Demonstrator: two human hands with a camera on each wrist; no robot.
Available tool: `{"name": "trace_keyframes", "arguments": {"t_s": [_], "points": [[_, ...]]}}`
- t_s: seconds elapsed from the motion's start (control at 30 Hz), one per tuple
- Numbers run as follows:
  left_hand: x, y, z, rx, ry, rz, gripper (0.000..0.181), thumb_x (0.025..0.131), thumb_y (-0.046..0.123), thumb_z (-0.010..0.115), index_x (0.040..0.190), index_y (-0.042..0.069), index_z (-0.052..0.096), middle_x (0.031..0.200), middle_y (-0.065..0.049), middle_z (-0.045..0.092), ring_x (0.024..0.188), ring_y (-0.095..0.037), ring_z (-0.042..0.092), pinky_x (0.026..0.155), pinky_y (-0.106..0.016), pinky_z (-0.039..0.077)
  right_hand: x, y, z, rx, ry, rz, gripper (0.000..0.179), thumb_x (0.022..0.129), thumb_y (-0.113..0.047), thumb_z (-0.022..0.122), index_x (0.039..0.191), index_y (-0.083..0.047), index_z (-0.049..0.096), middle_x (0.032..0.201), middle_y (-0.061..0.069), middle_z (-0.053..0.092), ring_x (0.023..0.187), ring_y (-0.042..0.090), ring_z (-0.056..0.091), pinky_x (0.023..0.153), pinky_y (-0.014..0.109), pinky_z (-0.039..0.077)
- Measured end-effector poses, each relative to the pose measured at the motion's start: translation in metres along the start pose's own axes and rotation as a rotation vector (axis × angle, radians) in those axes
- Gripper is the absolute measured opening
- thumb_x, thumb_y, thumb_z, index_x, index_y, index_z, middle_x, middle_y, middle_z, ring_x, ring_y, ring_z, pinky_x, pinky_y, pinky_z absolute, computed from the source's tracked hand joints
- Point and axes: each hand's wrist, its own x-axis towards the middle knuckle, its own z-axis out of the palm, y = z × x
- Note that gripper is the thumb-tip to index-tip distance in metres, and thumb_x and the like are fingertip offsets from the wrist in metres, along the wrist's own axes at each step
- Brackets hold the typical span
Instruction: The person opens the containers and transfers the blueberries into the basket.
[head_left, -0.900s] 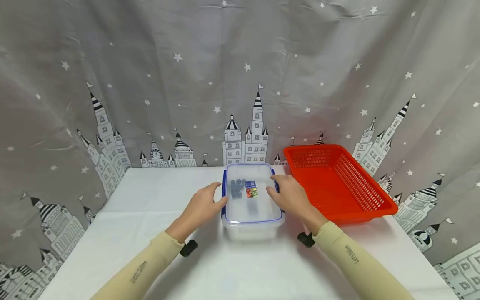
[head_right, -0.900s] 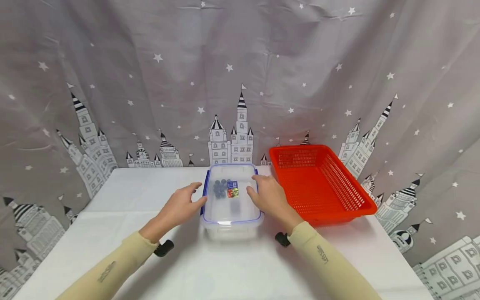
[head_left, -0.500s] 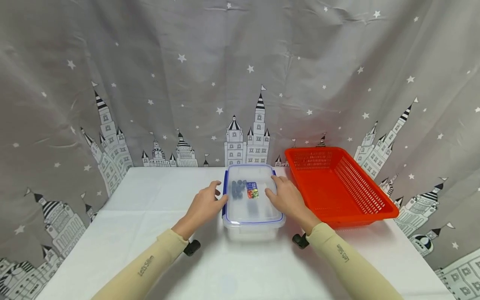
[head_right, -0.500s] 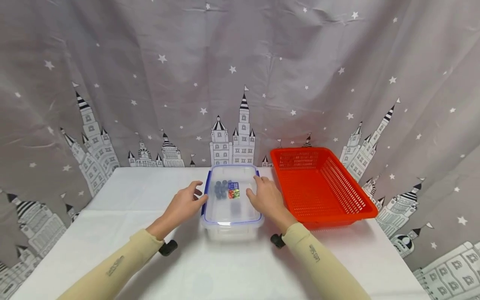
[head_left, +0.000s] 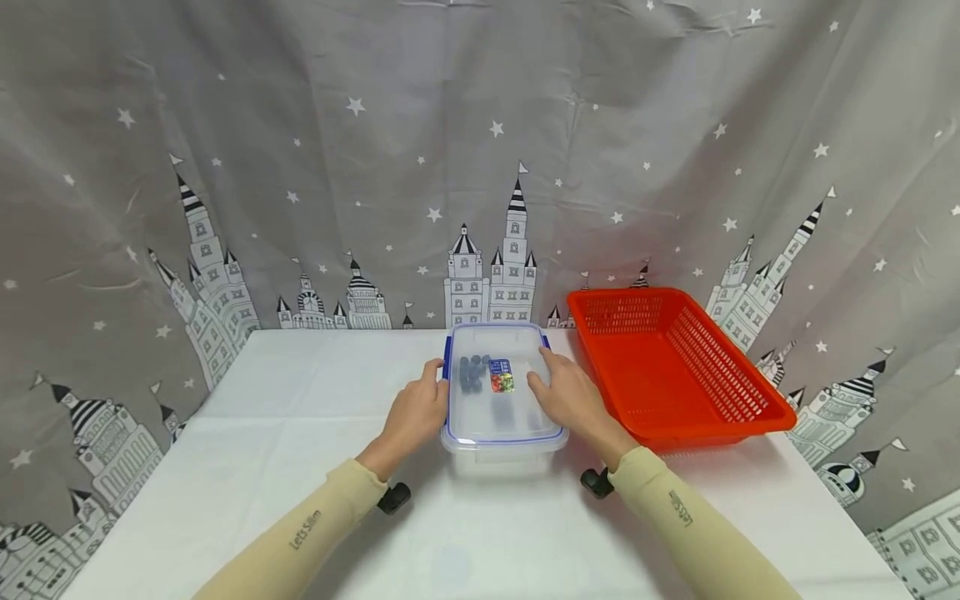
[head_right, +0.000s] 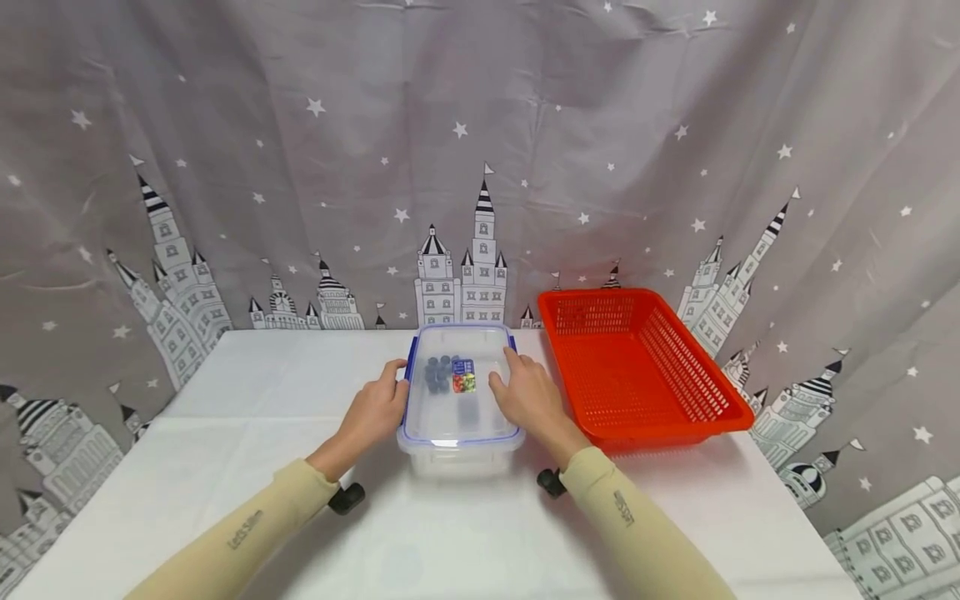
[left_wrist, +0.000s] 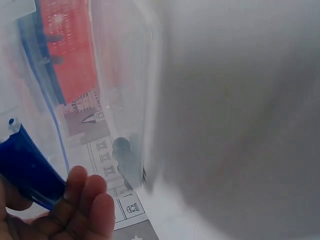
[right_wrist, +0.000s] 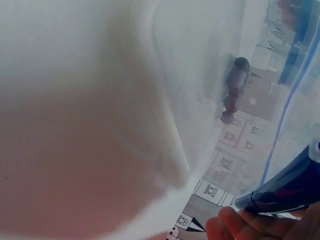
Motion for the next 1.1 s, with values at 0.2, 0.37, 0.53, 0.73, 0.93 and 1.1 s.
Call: {"name": "trace_keyframes", "arguments": {"t_s": [0.2,0.37,0.53,0.73,0.93,1.1], "points": [[-0.0012,-0.0003,0.0028,0.002,-0.001,-0.012,0.047,0.106,0.023,0.033,0.148,0.003,0.041,0.064,-0.007,0.056,0.053,-0.02,0.05,0.048,-0.033,0.038,-0.0013,-0.0012,0.0002,-0.02,-0.007,0.007,0.067,0.099,-0.047,0.05,0.157,-0.015,0.037,0.153,0.014,0.049,0.138,0.036,0.049,0.111,0.055,0.039],[-0.0032,-0.0009,0.0037,-0.038,-0.017,-0.024,0.048,0.107,0.022,0.032,0.15,0.002,0.038,0.069,-0.009,0.06,0.053,-0.019,0.052,0.048,-0.032,0.04,-0.0032,-0.002,0.0,-0.015,-0.019,0.008,0.067,0.1,-0.046,0.05,0.157,-0.015,0.036,0.153,0.015,0.048,0.137,0.037,0.05,0.111,0.055,0.039],[-0.0053,0.0001,0.0025,-0.064,-0.028,-0.047,0.048,0.107,0.022,0.032,0.151,0.001,0.036,0.07,-0.009,0.061,0.05,-0.017,0.051,0.046,-0.03,0.04,-0.0043,-0.0035,-0.0002,-0.006,-0.024,0.008,0.067,0.1,-0.046,0.051,0.157,-0.014,0.036,0.154,0.014,0.048,0.139,0.036,0.049,0.112,0.055,0.039],[-0.004,0.0013,0.0013,-0.063,-0.038,-0.034,0.048,0.107,0.021,0.032,0.152,0.003,0.034,0.067,-0.008,0.059,0.048,-0.018,0.05,0.044,-0.031,0.039,-0.0049,-0.0035,0.0005,-0.003,-0.034,0.028,0.068,0.1,-0.045,0.051,0.158,-0.015,0.034,0.154,0.015,0.047,0.139,0.037,0.048,0.111,0.056,0.04],[-0.0011,0.0024,-0.0006,-0.062,-0.055,-0.026,0.048,0.108,0.02,0.032,0.153,0.004,0.033,0.074,-0.012,0.063,0.051,-0.019,0.052,0.047,-0.032,0.041,-0.0043,-0.0039,-0.0014,-0.013,-0.04,0.032,0.069,0.1,-0.046,0.05,0.159,-0.016,0.033,0.156,0.014,0.045,0.14,0.037,0.046,0.111,0.057,0.039],[-0.0003,0.0034,0.0,-0.075,-0.067,-0.028,0.048,0.108,0.02,0.031,0.153,0.003,0.032,0.084,-0.018,0.067,0.053,-0.019,0.054,0.047,-0.032,0.042,-0.0036,-0.0041,-0.0013,-0.02,-0.047,0.043,0.069,0.1,-0.046,0.05,0.159,-0.017,0.031,0.156,0.014,0.044,0.141,0.037,0.046,0.11,0.058,0.039]]}}
